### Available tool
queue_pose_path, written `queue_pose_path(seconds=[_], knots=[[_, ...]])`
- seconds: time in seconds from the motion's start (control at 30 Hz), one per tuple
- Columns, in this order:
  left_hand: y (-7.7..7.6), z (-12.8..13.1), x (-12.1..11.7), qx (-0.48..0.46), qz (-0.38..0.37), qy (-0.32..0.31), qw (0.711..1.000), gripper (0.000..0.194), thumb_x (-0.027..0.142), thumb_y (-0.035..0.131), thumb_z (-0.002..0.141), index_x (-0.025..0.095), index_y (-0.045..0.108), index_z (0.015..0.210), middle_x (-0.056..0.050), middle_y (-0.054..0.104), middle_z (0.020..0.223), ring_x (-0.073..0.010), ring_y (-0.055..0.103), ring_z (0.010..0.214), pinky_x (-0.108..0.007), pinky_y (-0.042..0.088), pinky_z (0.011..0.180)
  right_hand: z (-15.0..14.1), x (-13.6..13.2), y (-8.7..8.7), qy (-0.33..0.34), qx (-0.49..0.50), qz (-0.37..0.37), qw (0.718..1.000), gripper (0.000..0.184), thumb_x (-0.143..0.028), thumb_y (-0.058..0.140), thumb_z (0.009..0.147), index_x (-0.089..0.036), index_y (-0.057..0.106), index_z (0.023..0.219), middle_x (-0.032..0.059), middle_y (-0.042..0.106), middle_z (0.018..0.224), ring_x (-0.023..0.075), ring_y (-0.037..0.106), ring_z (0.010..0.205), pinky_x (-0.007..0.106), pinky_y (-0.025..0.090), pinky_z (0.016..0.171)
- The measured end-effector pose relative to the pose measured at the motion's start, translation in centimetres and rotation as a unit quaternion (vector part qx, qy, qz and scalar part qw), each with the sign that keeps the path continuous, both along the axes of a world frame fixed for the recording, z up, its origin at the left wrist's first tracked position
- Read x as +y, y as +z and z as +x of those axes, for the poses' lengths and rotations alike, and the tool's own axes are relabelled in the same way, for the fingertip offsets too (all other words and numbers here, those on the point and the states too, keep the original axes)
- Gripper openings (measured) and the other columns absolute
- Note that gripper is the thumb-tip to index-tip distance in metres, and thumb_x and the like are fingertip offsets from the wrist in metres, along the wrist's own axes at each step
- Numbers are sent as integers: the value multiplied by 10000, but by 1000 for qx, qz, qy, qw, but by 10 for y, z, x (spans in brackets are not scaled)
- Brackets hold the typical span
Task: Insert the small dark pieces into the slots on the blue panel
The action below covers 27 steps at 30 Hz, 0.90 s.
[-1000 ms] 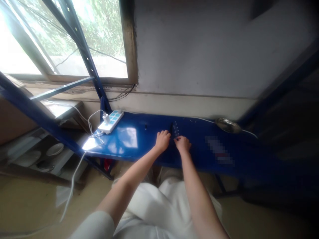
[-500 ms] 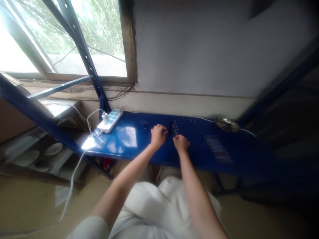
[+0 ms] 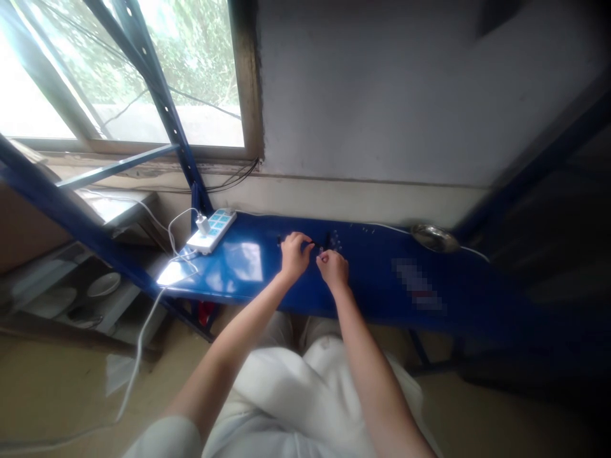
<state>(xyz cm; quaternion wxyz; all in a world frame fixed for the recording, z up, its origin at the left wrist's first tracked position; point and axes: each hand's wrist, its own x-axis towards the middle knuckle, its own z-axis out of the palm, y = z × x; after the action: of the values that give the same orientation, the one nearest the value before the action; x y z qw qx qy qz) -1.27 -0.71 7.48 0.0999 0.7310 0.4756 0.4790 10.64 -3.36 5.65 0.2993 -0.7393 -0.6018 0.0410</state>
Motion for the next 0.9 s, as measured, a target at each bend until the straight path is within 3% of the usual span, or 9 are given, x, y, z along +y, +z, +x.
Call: queue_pose_path(seconds=[0.47, 0.77, 0.9], knots=[[10, -3, -8, 65, 3, -26, 998, 111, 274, 521, 825, 203, 603, 847, -31, 612, 940, -165, 534, 887, -319, 361, 790, -1, 4, -6, 21, -62, 20, 998, 142, -217, 499, 754, -170, 613, 684, 56, 667, 756, 175, 588, 722, 261, 313, 607], [5, -6, -5, 140, -85, -56, 985, 126, 305, 552, 796, 203, 619, 825, -30, 602, 955, -180, 520, 919, -331, 372, 790, -4, 1, -10, 35, -68, 51, 996, 148, -218, 497, 763, -171, 596, 664, 48, 649, 740, 160, 555, 703, 257, 284, 598], [10, -8, -2, 219, -83, -72, 970, 149, 311, 531, 804, 202, 621, 851, -41, 598, 964, -199, 516, 927, -352, 366, 781, -4, 0, -13, 39, -75, 49, 995, 181, -222, 474, 774, -169, 591, 646, 50, 641, 716, 159, 545, 687, 259, 270, 587]])
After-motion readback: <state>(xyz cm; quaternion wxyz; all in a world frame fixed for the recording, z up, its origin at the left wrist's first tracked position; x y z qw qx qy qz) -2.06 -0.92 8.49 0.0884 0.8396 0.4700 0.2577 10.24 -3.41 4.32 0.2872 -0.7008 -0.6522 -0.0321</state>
